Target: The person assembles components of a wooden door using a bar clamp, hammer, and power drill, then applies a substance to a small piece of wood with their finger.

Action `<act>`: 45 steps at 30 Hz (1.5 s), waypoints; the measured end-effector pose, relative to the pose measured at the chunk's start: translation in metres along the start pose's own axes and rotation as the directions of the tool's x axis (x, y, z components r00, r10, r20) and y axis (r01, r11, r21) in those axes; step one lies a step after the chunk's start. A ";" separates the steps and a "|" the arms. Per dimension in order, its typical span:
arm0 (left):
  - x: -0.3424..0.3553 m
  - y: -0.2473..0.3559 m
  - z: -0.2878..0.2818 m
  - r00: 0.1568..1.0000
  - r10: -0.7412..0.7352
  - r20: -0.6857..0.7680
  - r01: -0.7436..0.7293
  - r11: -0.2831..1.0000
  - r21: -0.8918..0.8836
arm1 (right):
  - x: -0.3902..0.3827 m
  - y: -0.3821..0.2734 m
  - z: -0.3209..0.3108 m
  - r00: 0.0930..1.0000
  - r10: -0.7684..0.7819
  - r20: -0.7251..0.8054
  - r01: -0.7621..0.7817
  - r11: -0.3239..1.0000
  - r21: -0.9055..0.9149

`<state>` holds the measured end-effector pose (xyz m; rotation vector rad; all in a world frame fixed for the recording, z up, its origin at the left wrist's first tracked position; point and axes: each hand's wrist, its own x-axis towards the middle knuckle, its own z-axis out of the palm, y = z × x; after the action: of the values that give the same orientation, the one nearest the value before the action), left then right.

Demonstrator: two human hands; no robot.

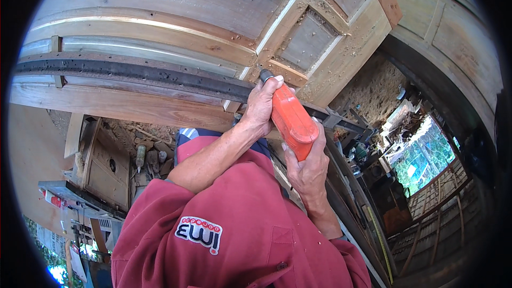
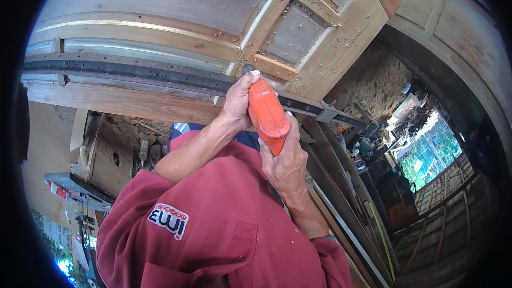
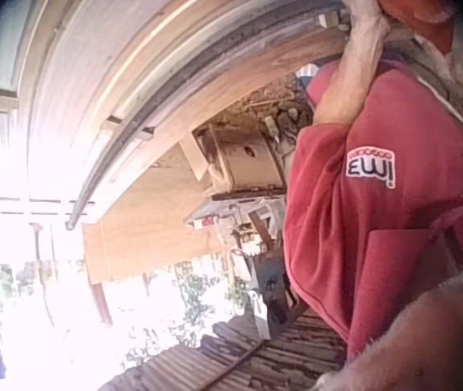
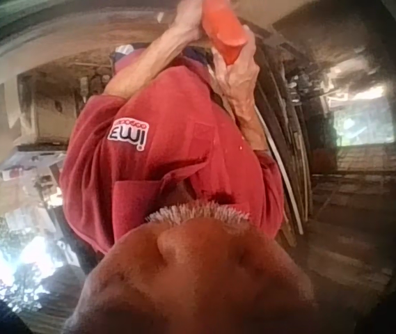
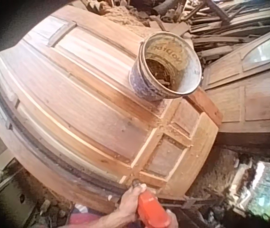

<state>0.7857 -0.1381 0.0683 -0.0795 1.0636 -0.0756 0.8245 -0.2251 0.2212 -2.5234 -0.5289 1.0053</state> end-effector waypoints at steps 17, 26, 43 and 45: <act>0.025 -0.015 -0.031 0.984 -0.125 0.124 0.129 0.991 -0.031 | -0.032 0.000 -0.004 0.985 -0.106 -0.138 0.108 0.994 0.006; 0.081 -0.002 -0.045 0.984 0.027 0.179 -0.024 0.999 -0.022 | -0.033 0.035 0.020 0.966 -0.187 -0.180 0.188 0.982 -0.016; 0.075 -0.008 -0.063 0.992 -0.113 0.054 0.116 0.992 -0.056 | -0.032 0.050 0.043 0.925 -0.197 -0.324 0.197 0.980 -0.033; 0.072 -0.004 -0.061 0.990 -0.139 0.040 0.141 0.989 -0.047 | -0.034 0.051 0.044 0.923 -0.168 -0.345 0.165 0.985 -0.039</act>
<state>0.7671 -0.1507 -0.0236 -0.1997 1.0228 -0.1739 0.7804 -0.2768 0.1868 -2.5333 -0.6268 0.4800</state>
